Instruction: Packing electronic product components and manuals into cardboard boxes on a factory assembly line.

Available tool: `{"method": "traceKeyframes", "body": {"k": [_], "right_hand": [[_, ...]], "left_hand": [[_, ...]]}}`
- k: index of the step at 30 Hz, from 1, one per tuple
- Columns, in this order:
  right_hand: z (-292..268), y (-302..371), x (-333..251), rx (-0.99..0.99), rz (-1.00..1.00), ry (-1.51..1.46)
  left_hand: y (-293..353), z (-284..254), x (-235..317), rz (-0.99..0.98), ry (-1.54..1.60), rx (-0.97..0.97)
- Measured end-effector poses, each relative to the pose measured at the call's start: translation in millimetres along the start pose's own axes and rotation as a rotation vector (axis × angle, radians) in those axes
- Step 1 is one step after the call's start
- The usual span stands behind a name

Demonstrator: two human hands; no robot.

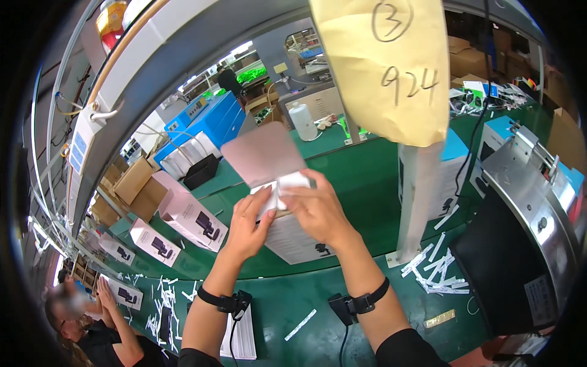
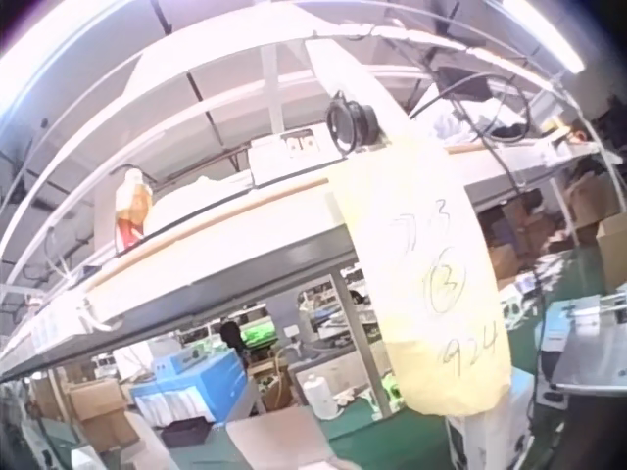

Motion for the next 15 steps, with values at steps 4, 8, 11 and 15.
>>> {"method": "traceKeyframes", "body": {"k": [4, 8, 11, 15], "right_hand": [[23.7, 10.0, -8.8, -0.078, -0.044, 0.077], [-19.8, 7.6, 35.6, -0.104, 0.209, 0.051], [-17.8, 3.2, 63.2, 0.010, 0.427, -0.332], [4.1, 16.2, 64.1, 0.305, 0.358, -0.087]], "left_hand": [[17.8, 3.5, -37.4, -0.524, 0.306, -0.037], [3.7, 50.4, -17.2, -0.678, 0.049, 0.016], [-1.7, 67.9, -20.4, -0.760, 0.320, 0.143], [9.3, 52.7, -28.3, -0.597, 0.614, 0.333]]}}
Point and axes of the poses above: each hand's wrist, its own y-axis away from the middle knuckle, its own z-axis out of the palm, x = y × z, the point moved 3 cm from there along -y, towards the middle knuckle, and after that the axes turned 12 degrees about x, right-handed, at the moved point
